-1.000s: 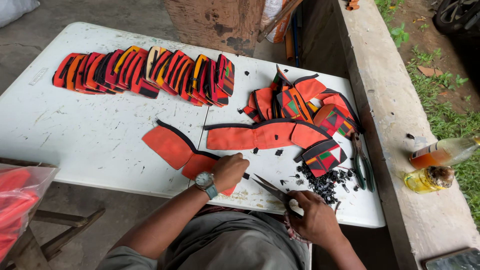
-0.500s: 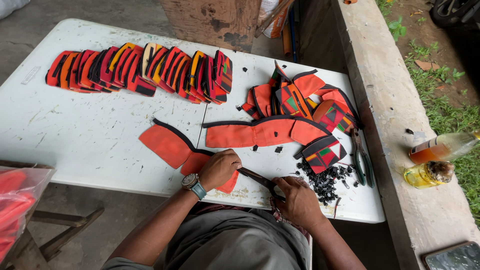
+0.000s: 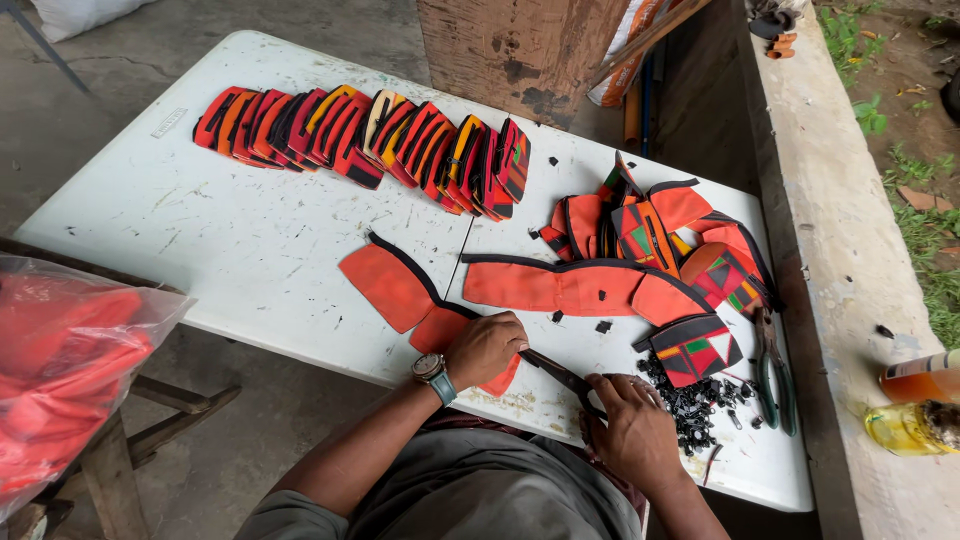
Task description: The person uses scissors and pliers to trim excess fabric and remove zipper pulls from small patterned pouches. They handle each pouch one at a time, cutting along edges and pulling off zipper tabs, then place the finished items into a pile on the table.
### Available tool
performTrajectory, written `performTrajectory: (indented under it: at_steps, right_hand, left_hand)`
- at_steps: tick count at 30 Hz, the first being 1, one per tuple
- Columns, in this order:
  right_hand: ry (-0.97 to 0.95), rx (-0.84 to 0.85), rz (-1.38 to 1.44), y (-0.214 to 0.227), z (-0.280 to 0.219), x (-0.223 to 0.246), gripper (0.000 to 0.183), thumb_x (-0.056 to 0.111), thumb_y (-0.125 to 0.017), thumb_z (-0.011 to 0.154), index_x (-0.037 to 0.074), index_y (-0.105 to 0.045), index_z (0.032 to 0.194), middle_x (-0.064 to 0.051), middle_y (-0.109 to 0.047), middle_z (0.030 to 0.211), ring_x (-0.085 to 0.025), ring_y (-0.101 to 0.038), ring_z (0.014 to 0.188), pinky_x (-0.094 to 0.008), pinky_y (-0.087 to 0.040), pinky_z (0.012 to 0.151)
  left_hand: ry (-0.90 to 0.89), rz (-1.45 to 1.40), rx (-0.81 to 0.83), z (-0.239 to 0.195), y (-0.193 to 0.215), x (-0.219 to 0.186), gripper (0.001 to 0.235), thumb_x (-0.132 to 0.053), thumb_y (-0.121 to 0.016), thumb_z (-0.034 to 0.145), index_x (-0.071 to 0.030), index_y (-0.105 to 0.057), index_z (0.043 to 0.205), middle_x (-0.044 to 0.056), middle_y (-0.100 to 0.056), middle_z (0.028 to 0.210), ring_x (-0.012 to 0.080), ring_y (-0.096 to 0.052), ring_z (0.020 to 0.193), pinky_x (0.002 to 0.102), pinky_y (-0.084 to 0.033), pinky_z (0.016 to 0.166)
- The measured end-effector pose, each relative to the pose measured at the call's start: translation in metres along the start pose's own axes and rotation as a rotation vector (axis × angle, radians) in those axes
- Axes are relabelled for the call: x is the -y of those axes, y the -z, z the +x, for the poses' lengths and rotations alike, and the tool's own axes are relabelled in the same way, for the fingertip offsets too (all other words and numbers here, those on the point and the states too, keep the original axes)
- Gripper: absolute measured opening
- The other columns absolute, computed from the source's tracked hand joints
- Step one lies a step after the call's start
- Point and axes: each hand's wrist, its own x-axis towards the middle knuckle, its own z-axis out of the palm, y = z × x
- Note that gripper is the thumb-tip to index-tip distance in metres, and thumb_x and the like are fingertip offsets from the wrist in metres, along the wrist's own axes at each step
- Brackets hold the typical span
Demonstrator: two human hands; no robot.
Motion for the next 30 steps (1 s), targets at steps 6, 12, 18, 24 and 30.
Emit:
performTrajectory:
  at_steps: [6,12,18,24,30]
  right_hand:
    - [0.066,-0.046,-0.040,0.009,0.008,0.009,0.057,0.035,-0.074,0.074,0.011,-0.063,0.124,-0.011,-0.069,0.109,-0.033,-0.066,0.106,-0.044,-0.050,0.096]
    - [0.059,-0.055,-0.044,0.017,0.007,0.002,0.049,0.036,-0.073,0.079,0.010,-0.064,0.119,-0.010,-0.071,0.107,-0.033,-0.068,0.103,-0.043,-0.053,0.089]
    - [0.024,0.069,0.013,0.018,0.005,-0.003,0.041,0.036,-0.073,0.082,0.013,-0.066,0.115,-0.008,-0.072,0.101,-0.033,-0.069,0.097,-0.043,-0.055,0.086]
    - [-0.023,0.146,0.064,0.019,0.005,-0.005,0.046,0.033,-0.076,0.078,0.013,-0.064,0.117,-0.010,-0.071,0.100,-0.035,-0.070,0.094,-0.044,-0.056,0.084]
    - [-0.076,0.189,0.086,0.018,0.007,-0.013,0.052,0.033,-0.077,0.078,0.014,-0.063,0.124,-0.010,-0.071,0.100,-0.034,-0.069,0.098,-0.044,-0.057,0.084]
  left_hand:
    - [-0.045,0.035,-0.012,-0.003,0.001,0.000,0.014,-0.010,-0.062,0.095,-0.002,-0.069,0.086,0.009,-0.069,0.094,0.0291,-0.068,0.087,0.041,-0.055,0.077]
    - [0.116,-0.035,-0.038,0.004,0.002,0.001,0.015,-0.014,-0.064,0.094,-0.001,-0.070,0.089,0.012,-0.069,0.095,0.0317,-0.068,0.086,0.042,-0.054,0.077]
    - [0.191,-0.048,0.000,0.004,0.010,-0.006,0.016,-0.014,-0.061,0.095,-0.001,-0.069,0.091,0.012,-0.070,0.095,0.0309,-0.069,0.086,0.042,-0.054,0.077]
    - [0.061,0.037,0.205,0.029,0.008,0.010,0.013,-0.013,-0.066,0.091,-0.001,-0.071,0.089,0.015,-0.071,0.089,0.0333,-0.069,0.090,0.044,-0.054,0.081]
    - [-0.058,0.227,0.380,0.045,0.007,0.025,0.009,-0.006,-0.067,0.087,-0.002,-0.067,0.079,0.014,-0.070,0.086,0.0322,-0.067,0.091,0.044,-0.053,0.083]
